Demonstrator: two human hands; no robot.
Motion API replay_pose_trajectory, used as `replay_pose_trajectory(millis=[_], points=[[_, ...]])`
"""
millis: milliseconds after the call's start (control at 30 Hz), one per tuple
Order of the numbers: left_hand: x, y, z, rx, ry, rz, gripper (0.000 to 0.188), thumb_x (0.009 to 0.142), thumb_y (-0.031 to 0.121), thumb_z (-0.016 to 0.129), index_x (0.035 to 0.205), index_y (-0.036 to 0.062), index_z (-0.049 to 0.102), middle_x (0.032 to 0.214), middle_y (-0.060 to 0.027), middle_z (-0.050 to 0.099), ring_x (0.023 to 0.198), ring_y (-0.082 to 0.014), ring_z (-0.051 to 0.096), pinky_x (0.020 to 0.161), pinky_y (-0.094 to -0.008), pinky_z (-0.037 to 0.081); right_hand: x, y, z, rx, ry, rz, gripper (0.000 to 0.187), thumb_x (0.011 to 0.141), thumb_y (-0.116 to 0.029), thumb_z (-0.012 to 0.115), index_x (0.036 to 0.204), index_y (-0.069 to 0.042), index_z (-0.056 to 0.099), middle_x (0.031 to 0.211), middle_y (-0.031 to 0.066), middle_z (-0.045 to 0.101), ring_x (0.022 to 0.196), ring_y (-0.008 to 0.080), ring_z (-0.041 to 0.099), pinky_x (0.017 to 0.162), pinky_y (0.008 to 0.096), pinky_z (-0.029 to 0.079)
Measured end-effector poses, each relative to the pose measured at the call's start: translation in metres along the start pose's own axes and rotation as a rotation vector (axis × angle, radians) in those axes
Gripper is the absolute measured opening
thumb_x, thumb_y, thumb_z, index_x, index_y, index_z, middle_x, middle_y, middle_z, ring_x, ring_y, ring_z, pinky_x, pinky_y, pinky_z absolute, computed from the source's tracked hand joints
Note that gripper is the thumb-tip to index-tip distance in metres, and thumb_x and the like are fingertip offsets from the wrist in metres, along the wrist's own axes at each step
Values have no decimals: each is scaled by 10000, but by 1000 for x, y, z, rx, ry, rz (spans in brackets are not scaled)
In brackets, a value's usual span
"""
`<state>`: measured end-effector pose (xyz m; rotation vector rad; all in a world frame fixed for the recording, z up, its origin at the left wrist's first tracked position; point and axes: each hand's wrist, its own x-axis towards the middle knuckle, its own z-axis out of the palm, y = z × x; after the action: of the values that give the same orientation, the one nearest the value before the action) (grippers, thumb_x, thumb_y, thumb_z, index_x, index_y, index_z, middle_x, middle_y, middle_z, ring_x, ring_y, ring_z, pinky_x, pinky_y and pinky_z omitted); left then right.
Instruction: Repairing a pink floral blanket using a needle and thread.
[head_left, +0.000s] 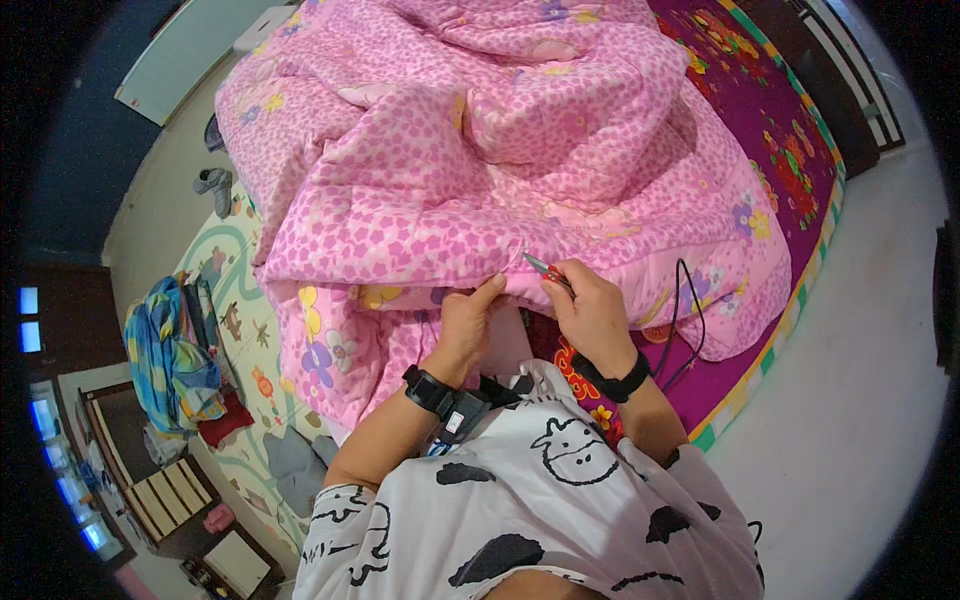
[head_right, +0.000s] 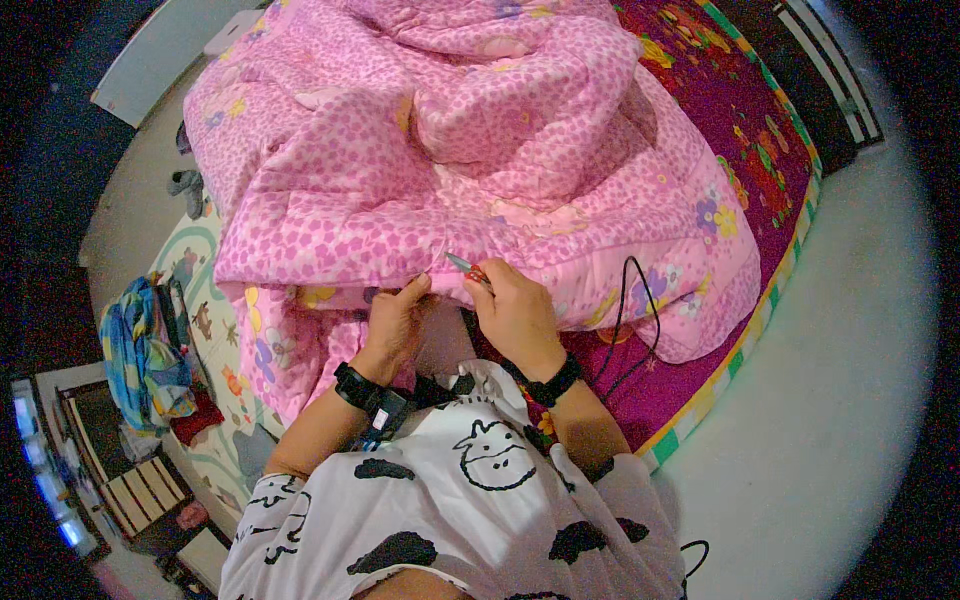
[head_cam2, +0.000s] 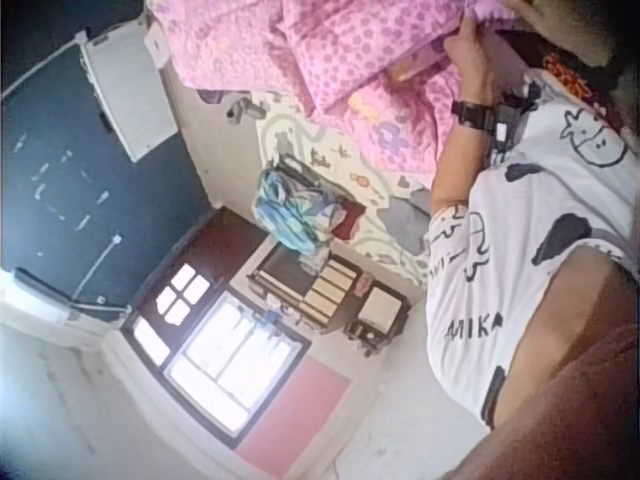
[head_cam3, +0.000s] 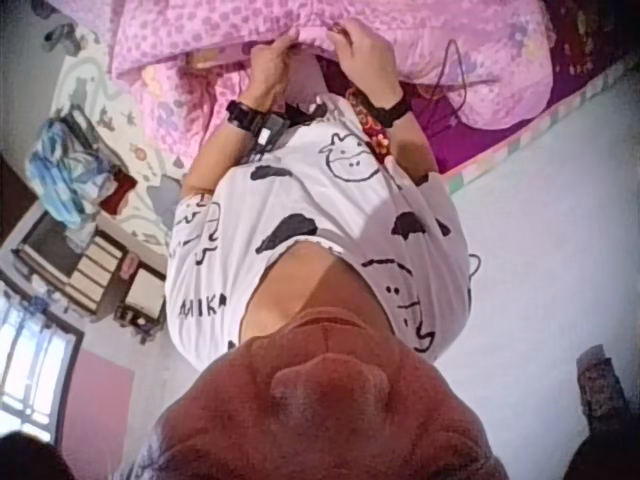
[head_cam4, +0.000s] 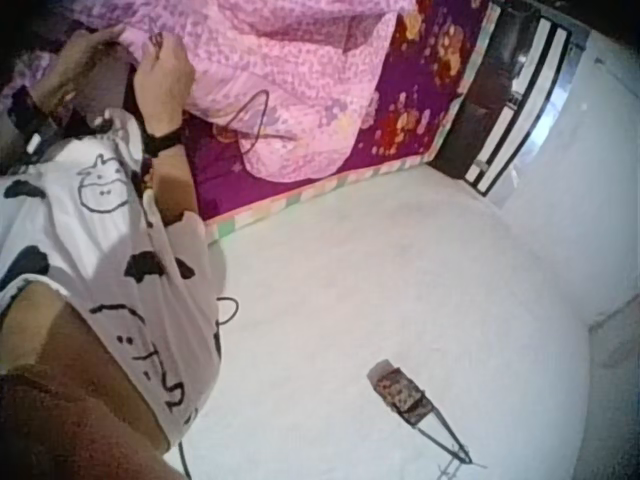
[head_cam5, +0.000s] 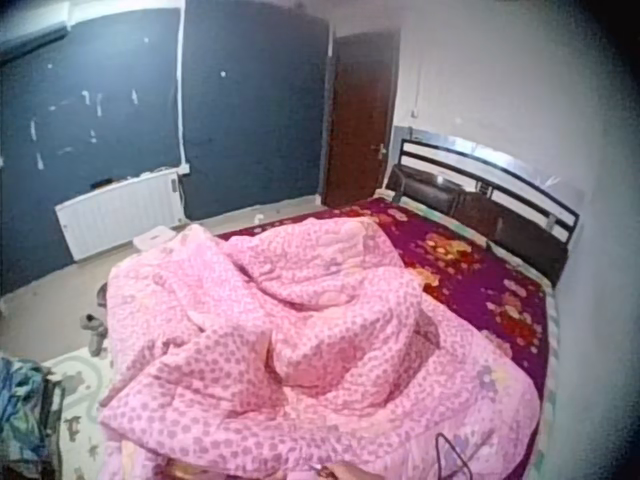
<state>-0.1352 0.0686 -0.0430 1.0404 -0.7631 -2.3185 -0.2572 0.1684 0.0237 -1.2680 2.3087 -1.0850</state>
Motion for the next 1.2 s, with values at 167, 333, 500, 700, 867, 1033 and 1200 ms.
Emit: replay_pose_trajectory(millis=[167, 333, 500, 700, 867, 1033, 1200], points=[[-3, 2, 1, 10, 0, -25, 186, 806, 80, 632, 970, -5, 608, 932, -72, 628, 803, -175, 616, 741, -288, 509, 2, 2, 3, -30, -6, 5, 191, 806, -182, 602, 874, -14, 540, 745, 180, 582, 664, 362, 577, 566, 411, 444], [-2, -1, -5, 31, -3, -17, 212, 805, 79, 633, 988, -22, 600, 947, -79, 625, 824, -179, 613, 757, -288, 505, 4, 0, 5, 60, 19, 75, 175, 806, -175, 599, 848, -12, 548, 714, 185, 581, 647, 366, 577, 550, 408, 438], [-3, -2, -6, 49, -27, 5, 268, 805, 102, 641, 1038, -20, 587, 990, -77, 613, 859, -166, 598, 766, -280, 497, 8, 5, 19, 176, 77, 132, 163, 814, -175, 590, 834, -16, 559, 698, 191, 577, 634, 352, 578, 536, 386, 431], [0, -4, -1, 74, -9, 80, 188, 817, 73, 602, 994, 12, 585, 947, -62, 617, 820, -173, 603, 739, -309, 489, 24, 8, 7, 373, 84, 187, 190, 832, -190, 601, 894, -12, 579, 623, 68, 580, 547, 125, 521, 503, 281, 394], [-3, -4, -1, 25, -4, 22, 227, 824, 68, 583, 1039, -1, 565, 967, -66, 608, 857, -184, 591, 768, -301, 473, 53, 4, -84, 553, 337, 232, 153, 870, -182, 574, 850, -30, 588, 675, -70, 489, 603, 21, 404, 524, 193, 326], [1, -7, -14, 2, -37, -42, 265, 822, 66, 580, 1076, -2, 543, 1008, -70, 590, 896, -191, 577, 775, -304, 460, 51, 60, -229, 598, 685, 325, 202, 889, -311, 533, 867, -114, 575, 636, -73, 418, 499, 19, 330, 441, 170, 249], [14, 15, -15, -55, -15, 177, 265, 786, -16, 595, 1046, 31, 573, 999, -46, 598, 919, -167, 565, 837, -296, 438, 16, 62, -189, 635, 565, 311, 182, 920, -300, 488, 820, -152, 527, 626, -100, 397, 507, -5, 313, 434, 160, 230]])
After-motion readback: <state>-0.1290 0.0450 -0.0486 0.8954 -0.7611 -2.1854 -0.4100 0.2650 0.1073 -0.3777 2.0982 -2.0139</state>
